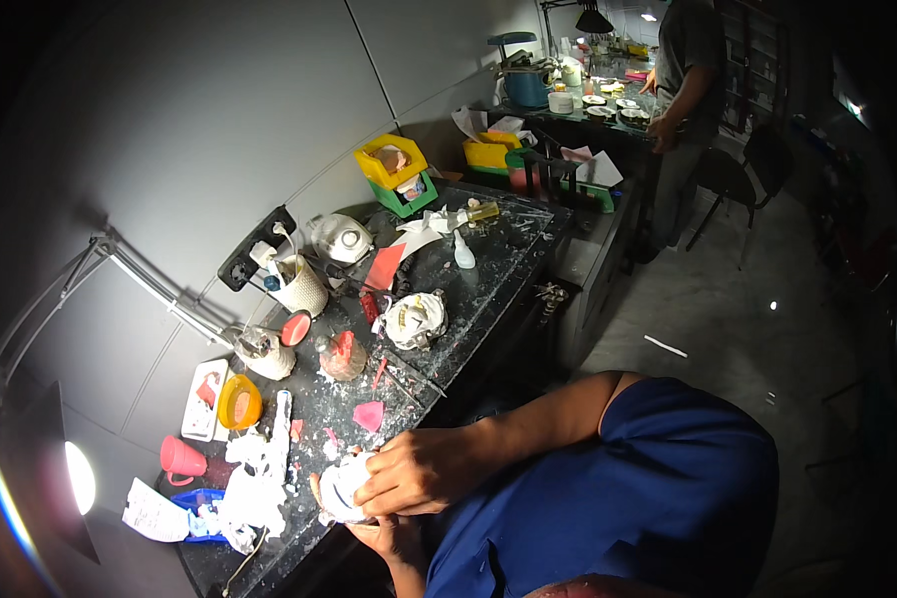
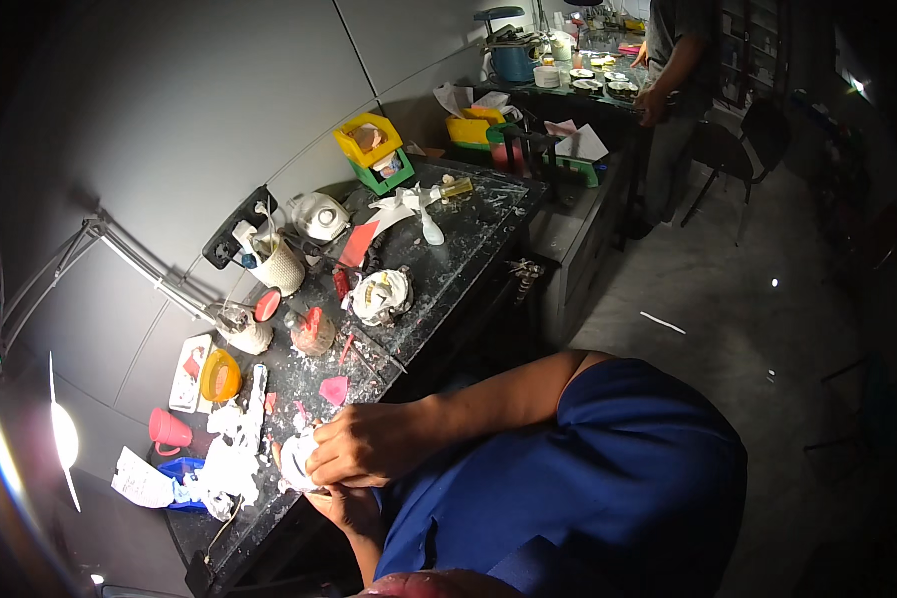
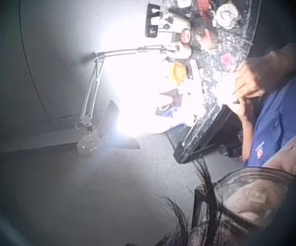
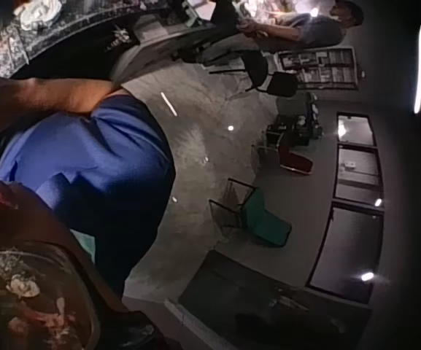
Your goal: Applying and smoothing plaster or dental material onto a dental model or prosthesis base.
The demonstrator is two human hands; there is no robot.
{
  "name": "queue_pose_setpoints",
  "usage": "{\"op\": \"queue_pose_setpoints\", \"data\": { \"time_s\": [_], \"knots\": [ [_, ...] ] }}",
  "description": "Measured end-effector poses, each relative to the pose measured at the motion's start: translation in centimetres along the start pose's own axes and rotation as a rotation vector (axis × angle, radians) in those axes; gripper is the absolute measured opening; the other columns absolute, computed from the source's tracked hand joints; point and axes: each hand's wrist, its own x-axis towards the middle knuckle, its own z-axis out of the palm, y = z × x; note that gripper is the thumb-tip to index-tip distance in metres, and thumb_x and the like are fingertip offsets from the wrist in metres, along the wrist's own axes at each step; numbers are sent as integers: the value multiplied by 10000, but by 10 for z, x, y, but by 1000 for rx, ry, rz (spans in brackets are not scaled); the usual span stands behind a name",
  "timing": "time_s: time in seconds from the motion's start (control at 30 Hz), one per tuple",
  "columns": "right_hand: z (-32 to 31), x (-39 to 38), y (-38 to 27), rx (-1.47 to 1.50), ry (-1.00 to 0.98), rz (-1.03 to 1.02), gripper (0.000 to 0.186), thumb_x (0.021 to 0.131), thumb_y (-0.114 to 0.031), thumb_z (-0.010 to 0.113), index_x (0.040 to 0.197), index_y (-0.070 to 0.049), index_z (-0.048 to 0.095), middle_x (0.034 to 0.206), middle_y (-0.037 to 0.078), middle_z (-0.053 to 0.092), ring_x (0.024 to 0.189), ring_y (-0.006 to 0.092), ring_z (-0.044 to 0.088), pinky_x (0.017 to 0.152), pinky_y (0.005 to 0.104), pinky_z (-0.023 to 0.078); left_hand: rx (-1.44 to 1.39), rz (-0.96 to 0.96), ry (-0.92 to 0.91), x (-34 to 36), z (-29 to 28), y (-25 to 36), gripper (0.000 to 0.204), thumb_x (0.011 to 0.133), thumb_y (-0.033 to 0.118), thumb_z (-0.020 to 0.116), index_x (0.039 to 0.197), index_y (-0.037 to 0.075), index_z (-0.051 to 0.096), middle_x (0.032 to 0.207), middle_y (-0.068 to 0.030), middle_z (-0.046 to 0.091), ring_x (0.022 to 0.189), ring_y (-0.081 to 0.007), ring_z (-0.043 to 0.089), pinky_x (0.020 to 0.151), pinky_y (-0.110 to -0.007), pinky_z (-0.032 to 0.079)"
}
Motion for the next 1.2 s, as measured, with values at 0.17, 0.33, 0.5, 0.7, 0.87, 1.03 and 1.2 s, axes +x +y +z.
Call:
{"op": "queue_pose_setpoints", "data": {
  "time_s": [0.17, 0.33, 0.5, 0.7, 0.87, 1.03, 1.2],
  "knots": [
    [1, -1, -4, -73, 15, -7, 270, 827, -145, 673, 1069, -26, 661, 1009, 69, 690, 832, 227, 629, 695, 341, 528, -22, -22, 14, 2, -15, -5, 1089, 847, 274, 818, 1607, 134, 51, 1437, -163, 451, 1298, -293, 500, 1128, -431, 396],
    [4, -4, -5, -237, -16, -63, 341, 842, -174, 635, 1148, -25, 659, 1125, 90, 708, 881, 199, 651, 670, 317, 532, -27, -36, 13, -3, -12, -3, 1044, 861, 254, 804, 1599, 107, 80, 1430, -167, 458, 1288, -287, 513, 1107, -420, 423],
    [5, -6, -3, -225, -25, -60, 360, 840, -164, 633, 1170, -20, 655, 1156, 104, 707, 902, 207, 658, 674, 322, 540, -31, -41, 21, -1, -8, -2, 1034, 864, 255, 801, 1595, 97, 88, 1430, -167, 456, 1284, -285, 515, 1103, -419, 426],
    [5, -6, -3, -142, 0, -36, 335, 847, -152, 640, 1150, -12, 662, 1113, 101, 710, 912, 220, 658, 695, 328, 541, -32, -49, 25, -4, -11, -3, 1022, 867, 256, 798, 1591, 85, 97, 1430, -167, 455, 1281, -283, 517, 1098, -418, 431],
    [6, -4, -3, -39, 37, -17, 314, 847, -126, 655, 1134, 1, 665, 1068, 105, 706, 909, 242, 651, 733, 354, 542, -32, -49, 34, -4, -12, -3, 1013, 869, 257, 795, 1587, 75, 105, 1430, -167, 453, 1278, -281, 519, 1095, -417, 434],
    [6, -2, -3, -8, 50, -25, 300, 830, -108, 677, 1110, 0, 656, 1037, 91, 685, 915, 253, 624, 796, 370, 521, -31, -58, 52, -5, -18, -4, 1003, 871, 257, 792, 1584, 65, 113, 1430, -167, 452, 1274, -279, 521, 1091, -416, 438],
    [5, -1, -4, -12, 50, -21, 318, 806, -126, 706, 1097, -11, 651, 1053, 83, 671, 946, 259, 610, 821, 373, 502, -60, -31, 74, -5, -22, -5, 982, 877, 265, 785, 1575, 43, 130, 1430, -169, 449, 1266, -277, 527, 1085, -414, 443]
  ]
}}
